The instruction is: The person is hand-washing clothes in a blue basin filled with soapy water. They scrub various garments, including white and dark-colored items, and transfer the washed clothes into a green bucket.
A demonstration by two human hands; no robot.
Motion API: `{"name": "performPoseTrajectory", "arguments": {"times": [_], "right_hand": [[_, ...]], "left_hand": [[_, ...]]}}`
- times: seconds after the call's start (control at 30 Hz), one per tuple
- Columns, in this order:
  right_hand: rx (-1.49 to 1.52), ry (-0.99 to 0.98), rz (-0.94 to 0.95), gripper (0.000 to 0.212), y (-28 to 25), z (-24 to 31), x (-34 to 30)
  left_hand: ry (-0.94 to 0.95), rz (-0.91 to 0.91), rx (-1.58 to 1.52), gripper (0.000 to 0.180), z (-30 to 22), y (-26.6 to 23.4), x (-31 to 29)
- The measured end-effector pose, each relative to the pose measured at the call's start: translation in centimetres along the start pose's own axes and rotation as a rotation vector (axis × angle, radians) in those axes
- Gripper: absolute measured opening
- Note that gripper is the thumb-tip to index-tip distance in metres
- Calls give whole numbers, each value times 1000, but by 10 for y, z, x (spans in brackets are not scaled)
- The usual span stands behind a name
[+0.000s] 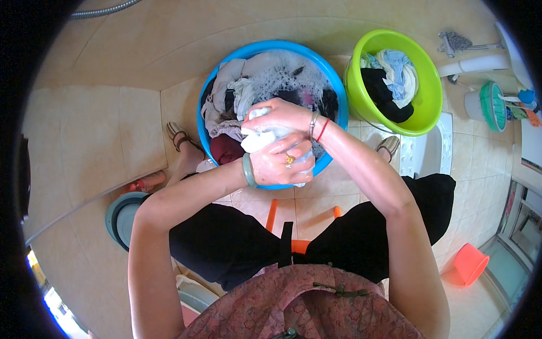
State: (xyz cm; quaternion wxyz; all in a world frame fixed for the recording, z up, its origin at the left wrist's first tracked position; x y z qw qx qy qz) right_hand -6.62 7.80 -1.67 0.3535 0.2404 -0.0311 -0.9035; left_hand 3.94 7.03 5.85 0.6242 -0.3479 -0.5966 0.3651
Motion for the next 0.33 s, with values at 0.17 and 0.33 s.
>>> {"name": "performPoseTrajectory", "arguments": {"times": [0.17,0.33], "right_hand": [[-269,-17,-55,25,0,-5,10],[-553,-55,-108,34,0,-6,21]], "left_hand": [[44,85,20,14,-4,19,-7],[88,180,69,16,-6,50,-18]]}}
Point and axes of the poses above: each hand's wrist, its own x-axis towards the middle knuckle, its own y-axis out of the palm, z = x × y, the point moved 8 cm from there along x, towards the middle knuckle, and after that the axes turned 3 degrees about -x, right-handed, at the moved point
